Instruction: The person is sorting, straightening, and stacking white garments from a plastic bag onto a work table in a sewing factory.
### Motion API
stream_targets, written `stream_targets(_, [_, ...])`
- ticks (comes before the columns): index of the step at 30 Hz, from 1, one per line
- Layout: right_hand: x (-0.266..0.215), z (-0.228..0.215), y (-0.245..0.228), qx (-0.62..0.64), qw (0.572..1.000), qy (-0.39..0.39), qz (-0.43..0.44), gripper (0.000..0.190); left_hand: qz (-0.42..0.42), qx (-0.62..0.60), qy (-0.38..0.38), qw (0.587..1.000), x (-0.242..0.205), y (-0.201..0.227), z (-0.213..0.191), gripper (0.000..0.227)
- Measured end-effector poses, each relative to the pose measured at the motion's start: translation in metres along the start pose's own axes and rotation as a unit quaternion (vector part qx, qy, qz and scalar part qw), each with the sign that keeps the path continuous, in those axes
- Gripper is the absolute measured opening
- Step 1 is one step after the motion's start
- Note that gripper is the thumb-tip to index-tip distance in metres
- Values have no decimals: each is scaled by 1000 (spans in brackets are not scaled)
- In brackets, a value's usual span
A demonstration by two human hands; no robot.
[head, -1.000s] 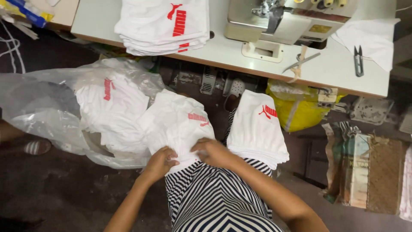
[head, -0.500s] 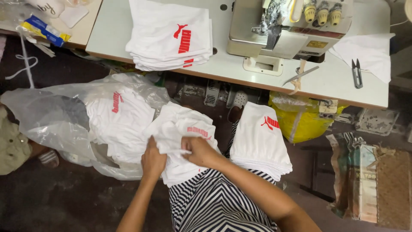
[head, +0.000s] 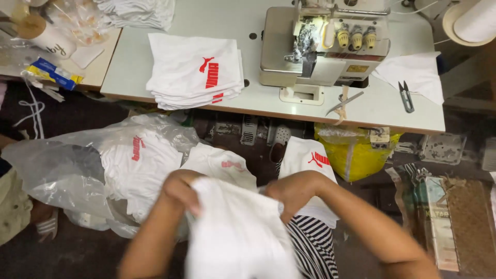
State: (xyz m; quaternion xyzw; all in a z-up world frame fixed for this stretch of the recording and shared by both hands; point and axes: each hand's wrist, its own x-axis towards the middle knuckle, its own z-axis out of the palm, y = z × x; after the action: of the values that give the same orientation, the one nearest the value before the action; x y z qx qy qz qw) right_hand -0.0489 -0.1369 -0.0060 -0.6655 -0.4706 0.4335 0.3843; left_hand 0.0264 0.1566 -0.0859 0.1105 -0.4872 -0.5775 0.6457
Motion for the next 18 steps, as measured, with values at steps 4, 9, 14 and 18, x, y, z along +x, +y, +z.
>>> stream_targets(4, [-16,-28,-5,-190,862,169,438,39,-589,513,249,572,139,76,68,58])
stream_targets(9, [-51,-44,51,-122,912,95,381,79,-651,638,252,325,112,76,28,59])
stream_targets(14, [-37,-42,-47,-254,909,284,169,27,-577,647,241,436,173,66,57,54])
stream_targets(18, [-103,-27,-82,-517,738,419,112,19,-341,880,95,317,173,89,76,43])
